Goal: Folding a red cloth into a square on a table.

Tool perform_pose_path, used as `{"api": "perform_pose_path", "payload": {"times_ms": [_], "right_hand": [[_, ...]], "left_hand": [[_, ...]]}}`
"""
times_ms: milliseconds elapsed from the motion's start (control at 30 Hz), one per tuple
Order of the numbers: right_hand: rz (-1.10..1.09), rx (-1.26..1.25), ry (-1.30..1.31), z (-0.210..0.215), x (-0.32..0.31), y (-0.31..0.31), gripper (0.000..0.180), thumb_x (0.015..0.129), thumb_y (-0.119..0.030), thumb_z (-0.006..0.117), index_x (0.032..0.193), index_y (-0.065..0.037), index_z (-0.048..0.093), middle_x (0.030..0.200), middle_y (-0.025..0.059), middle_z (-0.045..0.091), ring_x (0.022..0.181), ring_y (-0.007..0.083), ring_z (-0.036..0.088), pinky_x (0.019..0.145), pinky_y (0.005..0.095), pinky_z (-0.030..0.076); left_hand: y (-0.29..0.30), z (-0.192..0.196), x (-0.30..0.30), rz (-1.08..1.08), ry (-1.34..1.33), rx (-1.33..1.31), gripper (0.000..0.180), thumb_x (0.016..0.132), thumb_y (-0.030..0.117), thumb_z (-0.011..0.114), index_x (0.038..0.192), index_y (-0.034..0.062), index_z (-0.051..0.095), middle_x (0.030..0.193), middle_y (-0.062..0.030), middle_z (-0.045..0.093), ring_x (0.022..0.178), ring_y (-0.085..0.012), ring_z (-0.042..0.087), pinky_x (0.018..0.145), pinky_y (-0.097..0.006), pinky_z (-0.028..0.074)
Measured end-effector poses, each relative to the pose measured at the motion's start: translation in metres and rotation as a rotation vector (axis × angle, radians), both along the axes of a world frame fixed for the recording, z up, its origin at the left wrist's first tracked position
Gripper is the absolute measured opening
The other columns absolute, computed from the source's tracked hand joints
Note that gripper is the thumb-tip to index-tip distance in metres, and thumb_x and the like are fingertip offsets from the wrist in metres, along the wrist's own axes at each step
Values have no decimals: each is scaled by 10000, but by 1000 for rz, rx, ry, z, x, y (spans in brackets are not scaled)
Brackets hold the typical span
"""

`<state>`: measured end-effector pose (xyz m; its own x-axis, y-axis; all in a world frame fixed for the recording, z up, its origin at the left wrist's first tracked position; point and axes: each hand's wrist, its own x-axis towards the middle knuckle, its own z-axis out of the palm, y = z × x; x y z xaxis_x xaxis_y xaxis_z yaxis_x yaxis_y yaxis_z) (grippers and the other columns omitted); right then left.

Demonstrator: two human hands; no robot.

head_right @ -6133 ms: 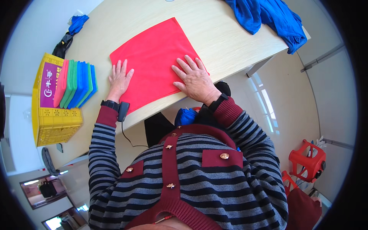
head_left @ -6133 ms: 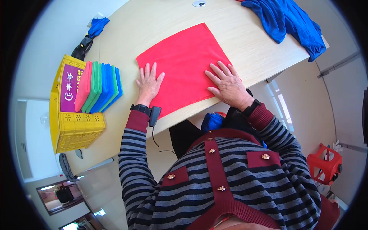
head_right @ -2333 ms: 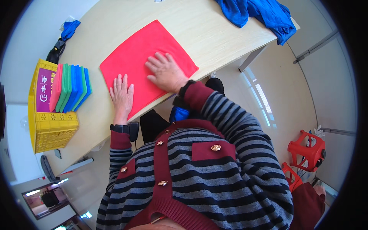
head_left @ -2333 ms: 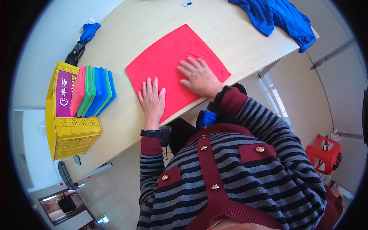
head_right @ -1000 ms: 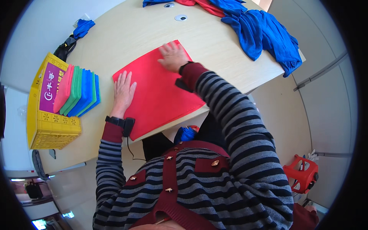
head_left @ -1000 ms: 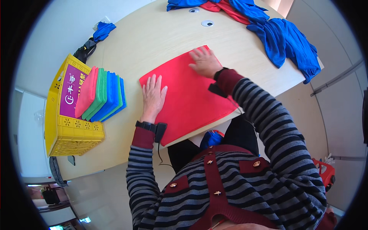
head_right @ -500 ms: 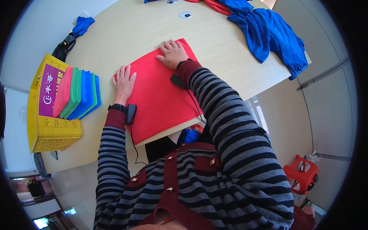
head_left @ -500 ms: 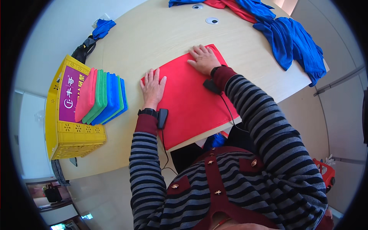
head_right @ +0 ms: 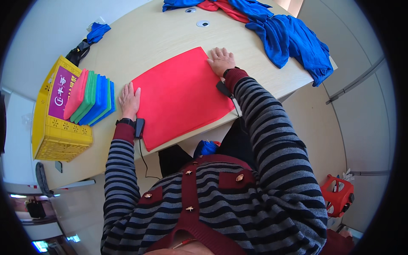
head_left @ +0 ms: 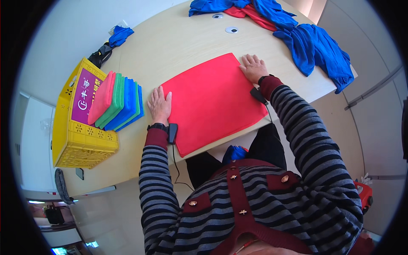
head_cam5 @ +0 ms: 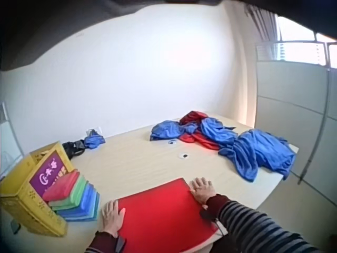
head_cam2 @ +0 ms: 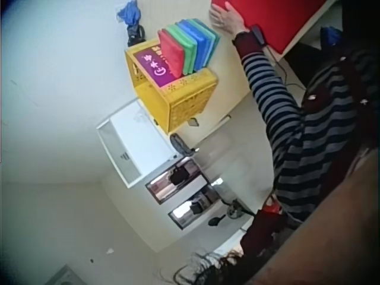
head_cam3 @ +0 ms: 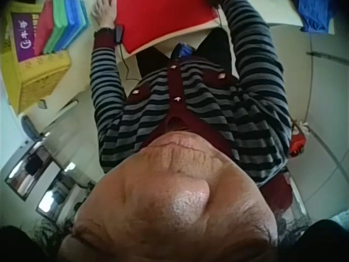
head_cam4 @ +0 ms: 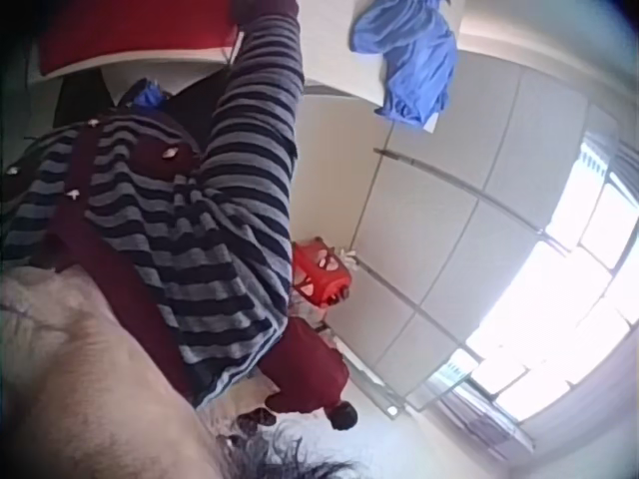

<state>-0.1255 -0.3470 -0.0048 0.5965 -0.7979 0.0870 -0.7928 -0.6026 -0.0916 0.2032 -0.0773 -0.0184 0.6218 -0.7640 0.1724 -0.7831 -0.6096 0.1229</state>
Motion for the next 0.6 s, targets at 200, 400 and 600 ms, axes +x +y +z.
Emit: {"api": "perform_pose_path", "payload": {"times_ms": [200,400,600], "right_hand": [[-41,-24,-80,12,-36,22,662,1020,-501,451,1547,-111,359,1604,153,350,1487,351,315,1159,539,318],[398,-68,-219,27,19,184,631,1020,-452,496,1537,-104,394,1582,164,383,1496,364,292,1202,539,256],[419,-27,-191,-3,8,207,622,1036,-486,437,1537,-119,413,1606,122,368,1512,338,271,1230,515,190]], "left_hand": [[37,24,-50,-68,-98,9,647,1051,483,407,1567,96,351,1647,-154,283,1539,-318,211,1226,-568,140],[50,18,-149,-309,-26,7,626,1051,441,436,1555,76,370,1643,-163,288,1533,-331,223,1230,-558,148],[65,6,-162,-312,-44,26,626,1050,438,438,1561,85,363,1639,-164,296,1531,-339,227,1230,-555,150]]}}
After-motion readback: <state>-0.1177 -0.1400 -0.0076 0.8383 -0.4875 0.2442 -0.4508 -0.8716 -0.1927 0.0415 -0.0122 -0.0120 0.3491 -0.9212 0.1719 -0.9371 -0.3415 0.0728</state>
